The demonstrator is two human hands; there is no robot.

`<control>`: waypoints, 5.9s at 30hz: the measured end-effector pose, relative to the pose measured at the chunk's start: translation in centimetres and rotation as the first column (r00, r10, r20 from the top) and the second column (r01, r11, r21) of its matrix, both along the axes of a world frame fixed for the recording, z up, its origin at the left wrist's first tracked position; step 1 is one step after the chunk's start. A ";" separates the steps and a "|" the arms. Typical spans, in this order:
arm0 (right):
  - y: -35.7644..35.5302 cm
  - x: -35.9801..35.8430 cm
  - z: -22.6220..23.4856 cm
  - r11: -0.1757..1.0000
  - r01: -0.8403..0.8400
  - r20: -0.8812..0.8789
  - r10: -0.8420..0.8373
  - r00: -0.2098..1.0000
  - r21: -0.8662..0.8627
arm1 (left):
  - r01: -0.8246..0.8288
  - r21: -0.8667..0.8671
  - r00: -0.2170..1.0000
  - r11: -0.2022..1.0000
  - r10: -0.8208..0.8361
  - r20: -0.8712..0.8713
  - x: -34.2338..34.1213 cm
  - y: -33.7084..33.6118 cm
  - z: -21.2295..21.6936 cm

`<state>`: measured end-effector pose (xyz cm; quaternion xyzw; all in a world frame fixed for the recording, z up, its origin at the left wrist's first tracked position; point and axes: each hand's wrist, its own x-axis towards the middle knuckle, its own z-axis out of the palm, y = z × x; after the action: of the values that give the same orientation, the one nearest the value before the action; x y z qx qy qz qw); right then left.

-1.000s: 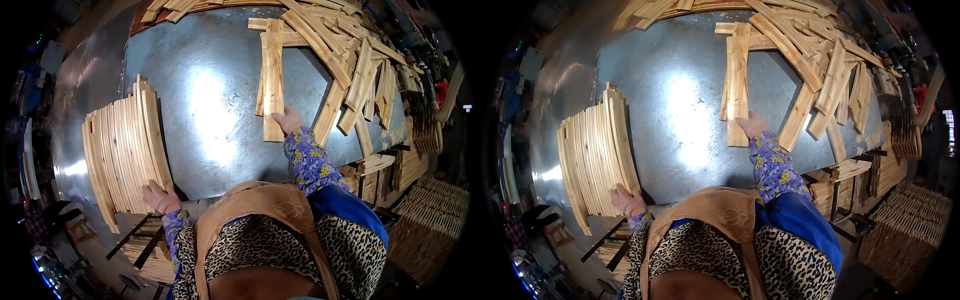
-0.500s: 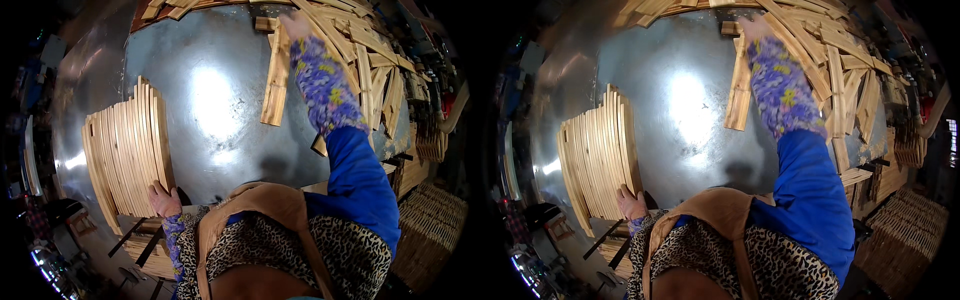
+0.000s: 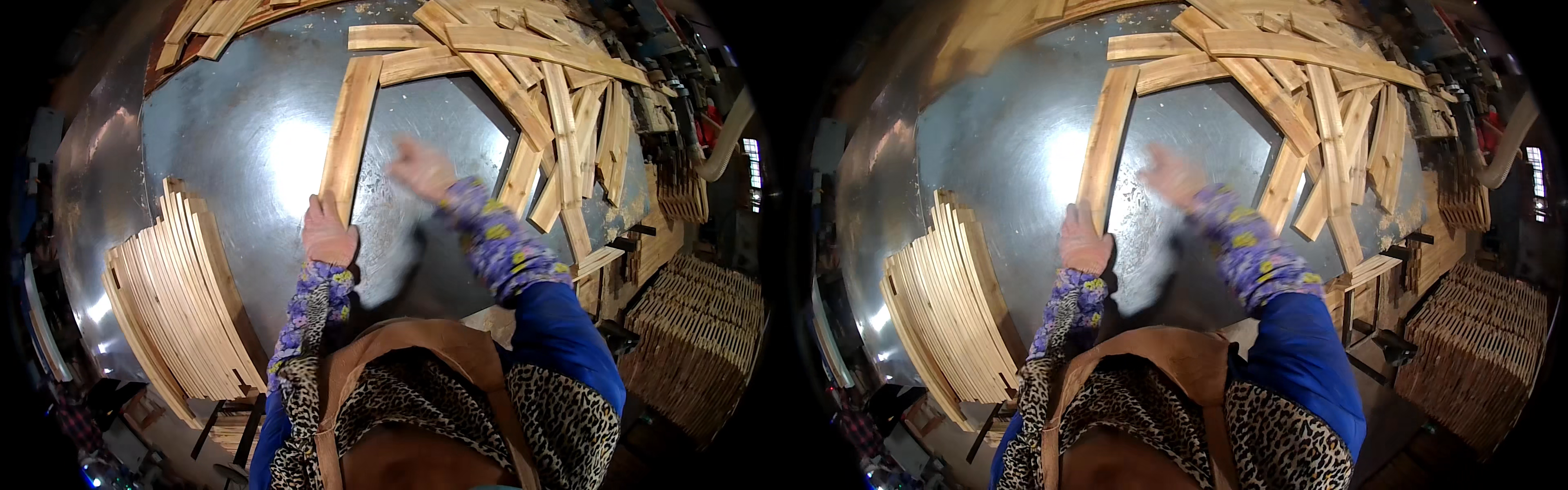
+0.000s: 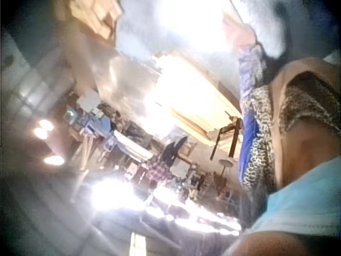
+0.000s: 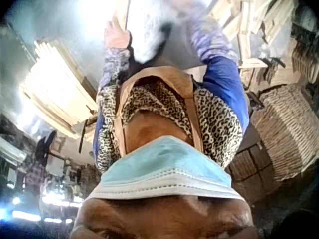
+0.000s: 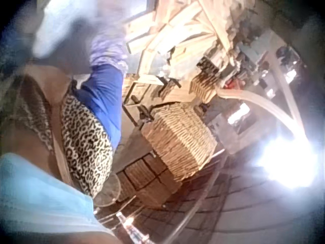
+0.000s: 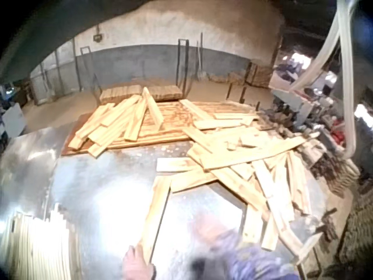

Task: The person repeatedly picks up thin wooden planks from a pile on a metal table and stacks them neatly. The person handles the planks one by one or in small groups, aligning them into a growing stack on the left side of the table.

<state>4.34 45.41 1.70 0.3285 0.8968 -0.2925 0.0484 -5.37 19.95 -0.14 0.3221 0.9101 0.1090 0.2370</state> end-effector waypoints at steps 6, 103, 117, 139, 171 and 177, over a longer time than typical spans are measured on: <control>22.3 8.9 -2.8 0.756 0.297 0.235 -0.508 0.829 0.583 | -0.398 0.262 0.827 0.879 0.220 0.518 -4.4 -4.0 -0.9; -16.4 3.4 -5.9 0.273 -0.015 -0.160 -0.520 0.839 -0.962 | -0.943 -0.328 -0.330 0.050 -0.242 0.912 -1.1 -21.8 3.0; -22.7 3.5 -4.1 -0.084 0.042 0.065 -0.297 0.953 -0.996 | -0.970 -0.229 -0.235 0.086 -0.057 0.970 -0.4 -10.5 -0.9; 14.3 -16.5 -1.1 0.904 0.116 0.061 -0.155 0.986 0.411 | -0.057 0.307 0.980 0.950 0.112 -0.166 -3.8 -5.4 0.0; 6.5 -25.2 0.9 0.916 -0.274 -0.120 0.249 0.961 -0.294 | -0.334 0.204 0.672 0.920 0.384 -0.633 1.5 -27.3 4.0; -9.1 -13.9 -2.1 0.575 -0.170 -0.296 -0.132 0.946 -0.800 | -0.668 0.534 0.690 0.518 0.160 0.706 -2.5 -13.8 0.8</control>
<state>-9.52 36.33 -0.45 0.2066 0.6589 -0.7216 0.0498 -7.86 6.13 0.69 0.0995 0.7080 0.6290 0.3054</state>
